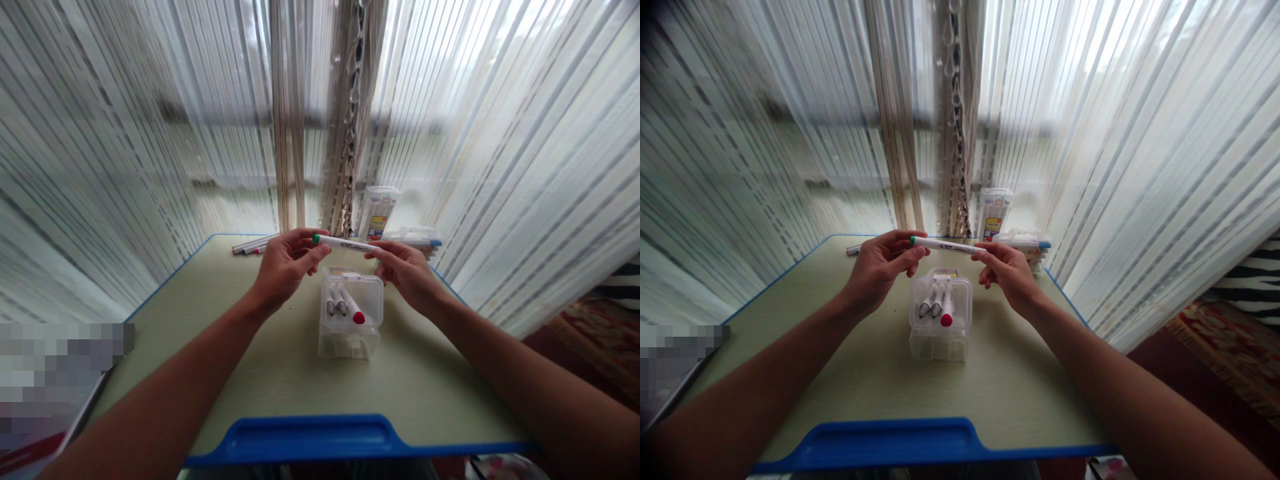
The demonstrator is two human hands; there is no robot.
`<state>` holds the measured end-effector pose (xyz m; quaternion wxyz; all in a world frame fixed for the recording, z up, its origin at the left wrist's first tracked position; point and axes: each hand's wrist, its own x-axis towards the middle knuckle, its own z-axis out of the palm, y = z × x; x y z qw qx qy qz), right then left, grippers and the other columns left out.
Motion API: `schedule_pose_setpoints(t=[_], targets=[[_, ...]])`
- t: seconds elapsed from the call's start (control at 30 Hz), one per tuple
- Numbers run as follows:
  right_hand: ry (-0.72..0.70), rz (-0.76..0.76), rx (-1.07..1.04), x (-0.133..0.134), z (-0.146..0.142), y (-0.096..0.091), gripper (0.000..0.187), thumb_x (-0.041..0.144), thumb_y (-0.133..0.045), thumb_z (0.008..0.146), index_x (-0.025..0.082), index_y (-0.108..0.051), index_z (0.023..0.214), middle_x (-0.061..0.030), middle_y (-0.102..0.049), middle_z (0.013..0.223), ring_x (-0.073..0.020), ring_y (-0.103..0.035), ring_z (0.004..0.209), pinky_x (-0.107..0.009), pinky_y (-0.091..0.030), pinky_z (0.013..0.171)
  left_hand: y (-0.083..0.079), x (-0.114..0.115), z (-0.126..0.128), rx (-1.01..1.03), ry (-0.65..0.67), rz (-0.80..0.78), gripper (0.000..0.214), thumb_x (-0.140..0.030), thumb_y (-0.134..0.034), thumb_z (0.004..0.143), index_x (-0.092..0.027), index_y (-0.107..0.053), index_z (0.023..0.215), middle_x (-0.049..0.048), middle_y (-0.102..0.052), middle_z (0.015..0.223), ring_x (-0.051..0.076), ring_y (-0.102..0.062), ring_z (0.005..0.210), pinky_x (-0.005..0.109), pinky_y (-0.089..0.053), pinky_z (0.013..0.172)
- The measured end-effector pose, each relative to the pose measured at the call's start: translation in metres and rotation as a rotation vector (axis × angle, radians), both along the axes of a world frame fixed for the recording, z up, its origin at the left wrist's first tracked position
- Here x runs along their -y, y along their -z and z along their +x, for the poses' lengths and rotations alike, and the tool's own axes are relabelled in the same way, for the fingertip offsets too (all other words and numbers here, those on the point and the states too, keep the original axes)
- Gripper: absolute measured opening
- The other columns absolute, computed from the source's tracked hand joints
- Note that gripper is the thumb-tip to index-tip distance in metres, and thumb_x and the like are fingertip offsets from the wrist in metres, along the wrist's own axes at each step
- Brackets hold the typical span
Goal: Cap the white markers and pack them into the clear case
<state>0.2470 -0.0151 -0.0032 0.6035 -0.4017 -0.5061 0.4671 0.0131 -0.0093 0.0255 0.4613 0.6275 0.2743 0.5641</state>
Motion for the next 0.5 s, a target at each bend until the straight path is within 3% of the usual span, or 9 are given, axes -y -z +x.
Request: schedule_pose_setpoints(t=[0.23, 0.5], targets=[[0.004, -0.061, 0.016, 0.0024, -0.0032, -0.0017, 0.039, 0.039, -0.09, 0.065, 0.017, -0.077, 0.095, -0.0037, -0.072, 0.085, -0.0071, -0.055, 0.047, -0.023, -0.043, 0.041, -0.0023, 0.0041, 0.0029, 0.037, 0.034, 0.012, 0.03, -0.026, -0.086, 0.072, -0.018, -0.078, 0.1, 0.0013, -0.07, 0.075, 0.007, -0.053, 0.056, 0.022, -0.044, 0.05], [-0.006, -0.044, -0.012, 0.004, -0.0051, -0.0025, 0.041, 0.037, -0.092, 0.062, 0.019, -0.076, 0.095, -0.0002, -0.068, 0.077, -0.0075, -0.052, 0.047, -0.024, -0.041, 0.042, 0.0021, -0.0029, 0.0015, 0.094, -0.015, 0.027, 0.031, -0.029, -0.089, 0.068, -0.018, -0.077, 0.094, -0.0002, -0.069, 0.073, 0.007, -0.051, 0.053, 0.021, -0.042, 0.047]])
